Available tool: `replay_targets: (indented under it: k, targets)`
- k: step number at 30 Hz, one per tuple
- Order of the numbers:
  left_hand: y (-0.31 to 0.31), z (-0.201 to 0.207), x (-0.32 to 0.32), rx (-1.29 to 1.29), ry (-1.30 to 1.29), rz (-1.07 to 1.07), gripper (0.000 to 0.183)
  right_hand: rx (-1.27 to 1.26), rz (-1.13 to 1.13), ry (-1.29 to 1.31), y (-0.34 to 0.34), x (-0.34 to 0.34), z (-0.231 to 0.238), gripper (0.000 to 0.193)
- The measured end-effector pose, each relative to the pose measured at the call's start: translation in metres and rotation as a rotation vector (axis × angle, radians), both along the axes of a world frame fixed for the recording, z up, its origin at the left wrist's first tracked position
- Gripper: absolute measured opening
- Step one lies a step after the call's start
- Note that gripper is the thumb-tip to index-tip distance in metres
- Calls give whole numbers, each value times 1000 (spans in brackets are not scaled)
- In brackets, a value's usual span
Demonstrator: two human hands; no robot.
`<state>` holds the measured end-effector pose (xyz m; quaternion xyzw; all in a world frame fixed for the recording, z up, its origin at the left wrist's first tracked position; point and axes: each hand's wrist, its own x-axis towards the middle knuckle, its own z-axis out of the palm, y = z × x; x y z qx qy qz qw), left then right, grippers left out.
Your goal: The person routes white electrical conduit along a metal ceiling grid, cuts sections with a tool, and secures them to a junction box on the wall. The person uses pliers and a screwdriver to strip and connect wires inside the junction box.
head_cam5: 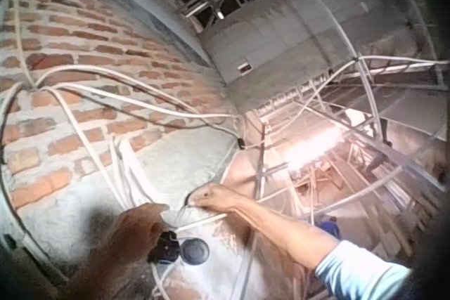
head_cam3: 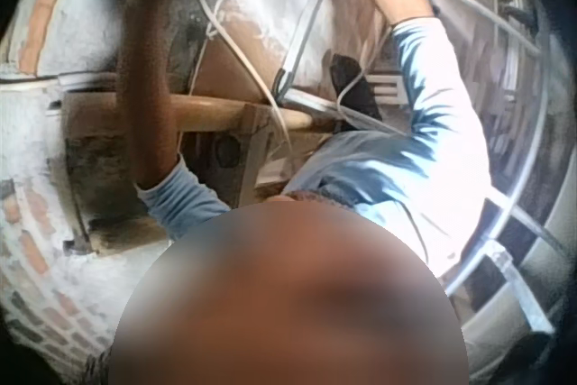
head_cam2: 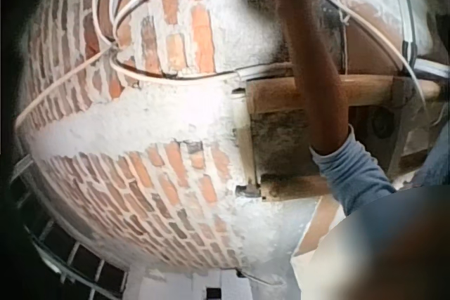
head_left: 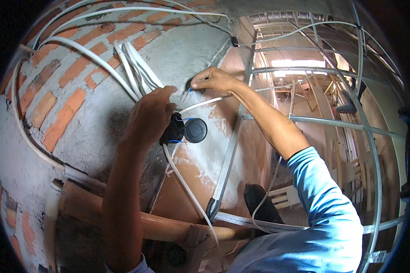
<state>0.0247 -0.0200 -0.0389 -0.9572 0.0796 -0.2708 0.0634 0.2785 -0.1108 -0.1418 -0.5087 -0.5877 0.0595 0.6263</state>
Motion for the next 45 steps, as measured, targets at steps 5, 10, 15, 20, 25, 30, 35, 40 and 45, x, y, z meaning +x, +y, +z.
replay_targets:
  k: [5,10,15,20,25,30,35,40,45]
  targets:
    - [-10,13,-22,103,60,198,22,-13,-8,-71,22,26,-11,20]
    - [-33,19,-45,29,-13,196,19,-68,-19,-223,45,16,-33,20]
    - [-39,9,-64,-38,-79,178,17,-26,-27,-300,56,3,-34,18]
    - [-31,3,-60,-52,48,300,17,-15,-79,-344,54,-10,-35,16]
    - [-35,-3,-64,49,148,471,15,-1,-71,-336,56,-23,-39,16]
    - [-33,1,-68,-39,86,370,15,-18,13,-350,63,-25,-41,17]
    - [-39,5,-71,8,80,422,14,65,-95,-530,74,-20,-48,18]
    - [-43,15,-70,-87,117,520,20,226,-66,-617,81,-16,-58,18]
    - [-47,12,-69,-121,134,510,18,152,85,-459,79,-14,-57,16]
